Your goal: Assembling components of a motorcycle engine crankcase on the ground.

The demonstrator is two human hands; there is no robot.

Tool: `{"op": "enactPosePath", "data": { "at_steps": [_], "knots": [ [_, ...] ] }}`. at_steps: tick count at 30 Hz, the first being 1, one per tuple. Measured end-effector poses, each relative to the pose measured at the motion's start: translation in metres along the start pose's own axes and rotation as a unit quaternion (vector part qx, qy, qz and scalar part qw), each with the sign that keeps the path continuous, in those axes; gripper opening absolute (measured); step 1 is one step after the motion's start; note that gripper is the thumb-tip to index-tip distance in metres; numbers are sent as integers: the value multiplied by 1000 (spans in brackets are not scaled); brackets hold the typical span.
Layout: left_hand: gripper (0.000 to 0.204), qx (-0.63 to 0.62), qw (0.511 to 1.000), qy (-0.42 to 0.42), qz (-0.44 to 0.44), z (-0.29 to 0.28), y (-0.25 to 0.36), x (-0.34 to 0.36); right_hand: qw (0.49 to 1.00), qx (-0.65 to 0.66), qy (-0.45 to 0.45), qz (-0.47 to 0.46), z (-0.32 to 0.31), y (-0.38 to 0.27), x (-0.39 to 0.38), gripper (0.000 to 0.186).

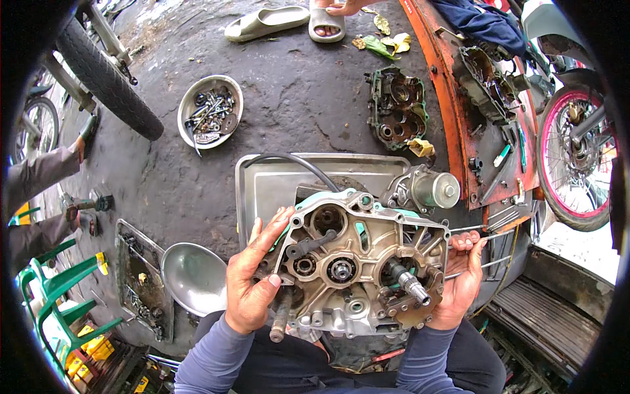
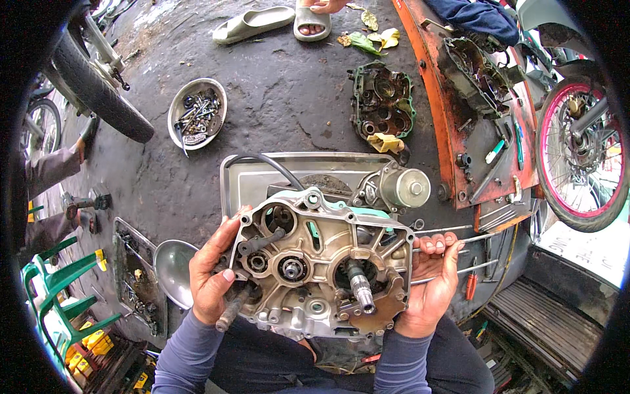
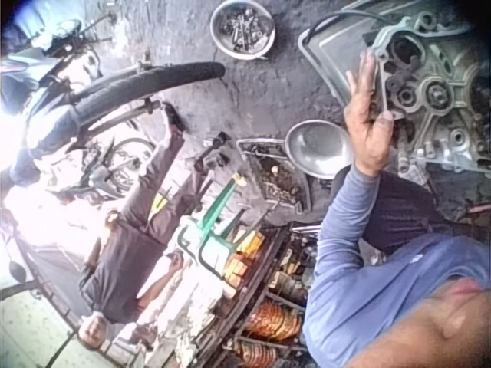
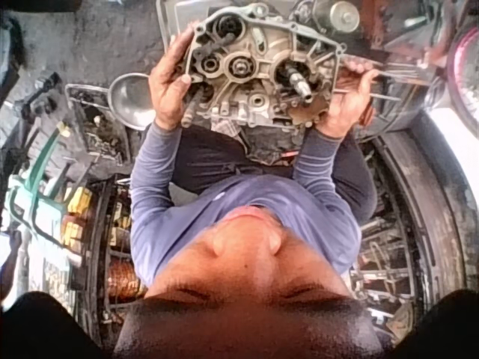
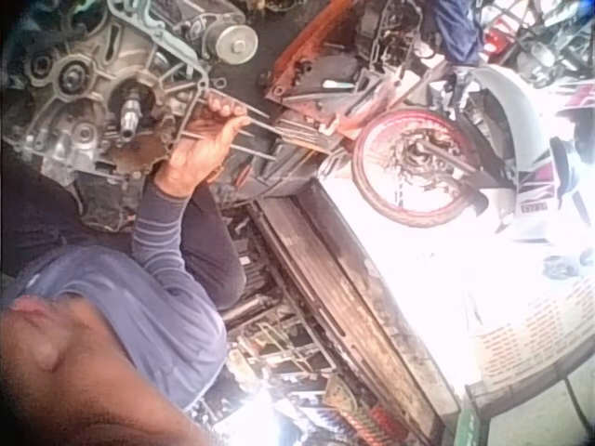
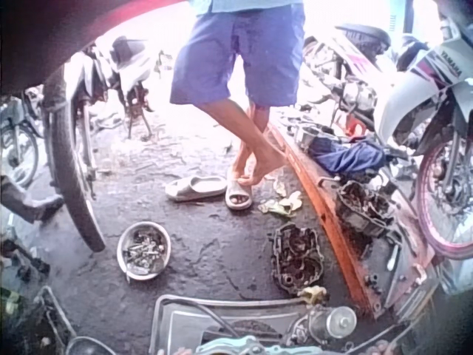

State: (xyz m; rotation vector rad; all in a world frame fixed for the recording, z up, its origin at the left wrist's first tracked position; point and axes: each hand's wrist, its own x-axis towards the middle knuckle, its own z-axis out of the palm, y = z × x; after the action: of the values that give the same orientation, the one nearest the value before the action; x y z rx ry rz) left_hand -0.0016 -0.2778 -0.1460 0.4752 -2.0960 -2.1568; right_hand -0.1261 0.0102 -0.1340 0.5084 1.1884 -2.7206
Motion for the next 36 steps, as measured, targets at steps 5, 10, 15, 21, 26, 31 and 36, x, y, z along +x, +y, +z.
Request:
{"op": "enactPosePath", "data": {
  "at_steps": [5, 10, 15, 21, 26, 31, 36],
  "knots": [
    [73, 17, 1000, 4, 4, -4, 2, 3, 999, 13, 33, 14, 3, 3, 0, 27],
    [83, 83, 995, -30, 49, -13, 21, 30, 1000, 2, 6, 6, 0, -1, -1, 27],
    [94, 207, 966, -136, 77, -3, 43, 46, 999, 33, 14, 6, 2, 5, -2, 27],
    [90, 248, 954, -152, 71, 3, 31, 50, 999, 32, 32, 5, -11, 16, -3, 28],
    [91, 288, 944, -150, 57, 6, 42, 52, 998, 45, 35, 18, -7, 16, 1, 29],
    [90, 297, 944, -136, 48, 11, 43, 52, 998, 49, 42, 19, -6, 19, 0, 29],
    [91, 318, 939, -129, 35, 10, 44, 50, 997, 56, 45, 28, -5, 19, 1, 28]
  ]
}}
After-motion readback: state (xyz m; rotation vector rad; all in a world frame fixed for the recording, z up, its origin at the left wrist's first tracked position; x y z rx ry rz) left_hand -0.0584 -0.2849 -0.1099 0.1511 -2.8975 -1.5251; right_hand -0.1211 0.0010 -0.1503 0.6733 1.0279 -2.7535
